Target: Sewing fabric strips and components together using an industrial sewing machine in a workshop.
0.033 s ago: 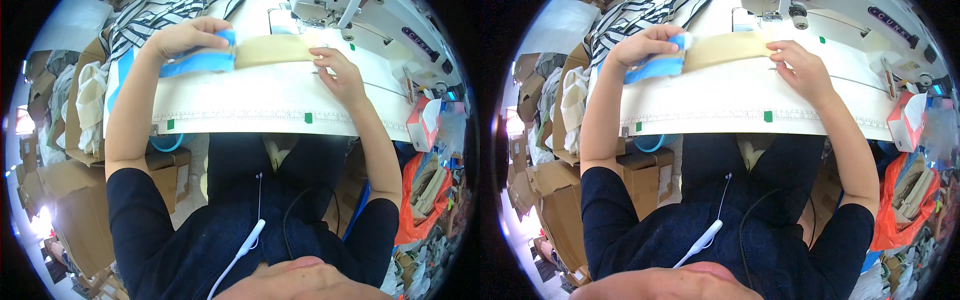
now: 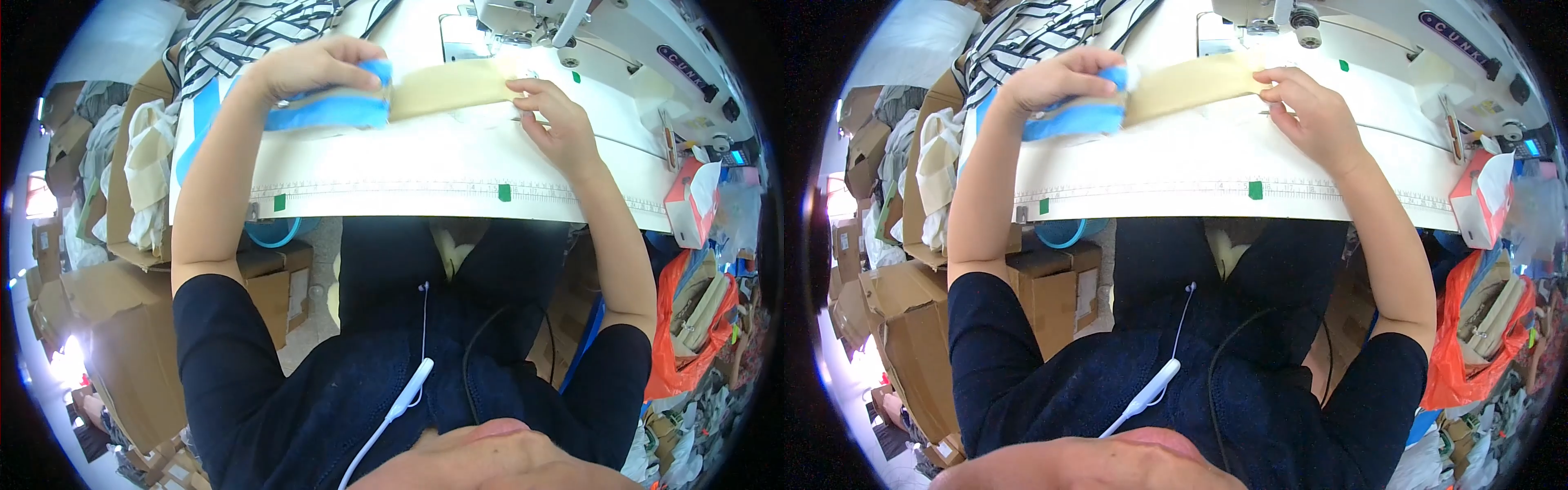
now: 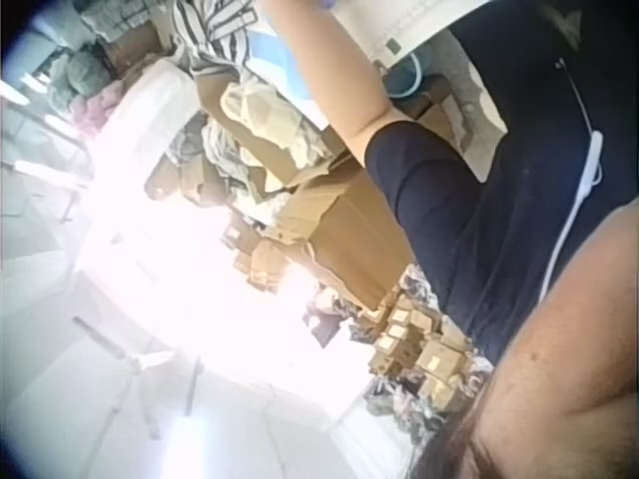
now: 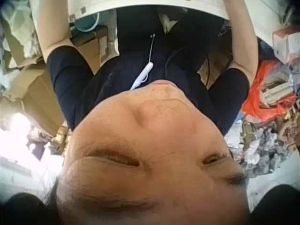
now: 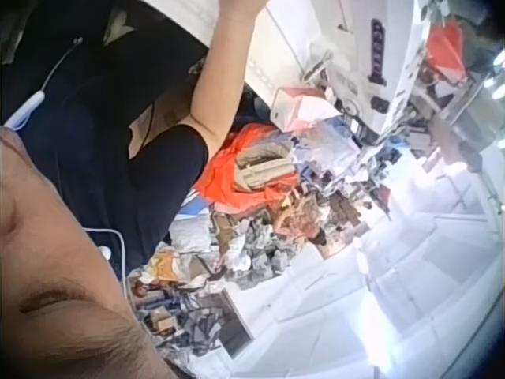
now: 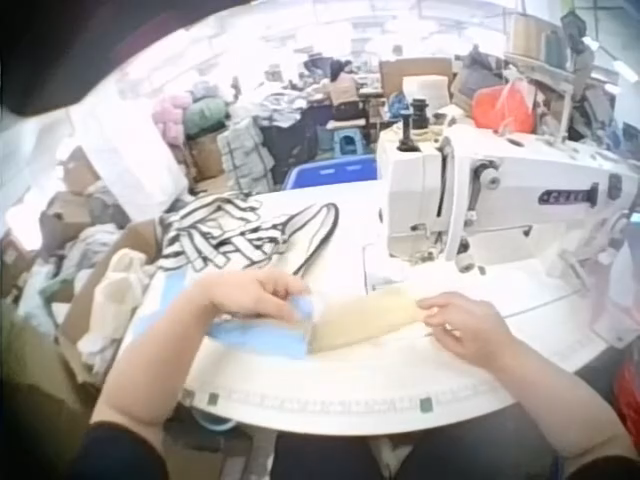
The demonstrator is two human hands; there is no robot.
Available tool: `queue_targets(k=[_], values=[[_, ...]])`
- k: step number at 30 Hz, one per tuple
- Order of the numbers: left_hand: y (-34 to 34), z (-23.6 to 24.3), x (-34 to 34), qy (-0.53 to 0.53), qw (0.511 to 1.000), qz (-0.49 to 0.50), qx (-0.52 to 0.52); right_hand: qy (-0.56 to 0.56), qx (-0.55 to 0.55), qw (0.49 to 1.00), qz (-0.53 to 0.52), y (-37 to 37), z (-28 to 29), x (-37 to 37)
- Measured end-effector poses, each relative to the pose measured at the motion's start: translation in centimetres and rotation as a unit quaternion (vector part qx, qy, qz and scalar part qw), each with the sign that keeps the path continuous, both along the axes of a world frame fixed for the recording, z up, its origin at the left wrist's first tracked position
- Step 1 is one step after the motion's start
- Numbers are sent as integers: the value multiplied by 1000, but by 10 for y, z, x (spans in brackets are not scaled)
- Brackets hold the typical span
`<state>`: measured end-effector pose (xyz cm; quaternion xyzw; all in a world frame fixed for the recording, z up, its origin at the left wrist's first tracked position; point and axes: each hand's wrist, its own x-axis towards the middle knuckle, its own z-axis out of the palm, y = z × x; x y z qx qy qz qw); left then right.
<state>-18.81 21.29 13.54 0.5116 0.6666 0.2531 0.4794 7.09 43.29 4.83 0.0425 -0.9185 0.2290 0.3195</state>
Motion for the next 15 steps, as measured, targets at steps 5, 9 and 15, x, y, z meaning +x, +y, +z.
queue_targets(k=[5,9,15], values=[[2,-29,21,183,981,51,-27,-77,106,991,-10,4,5,9],[-1,-29,8,150,985,81,-26,-59,137,989,5,-2,5,5],[-4,-33,-2,231,967,106,-4,-61,166,984,-9,-8,6,-1]])
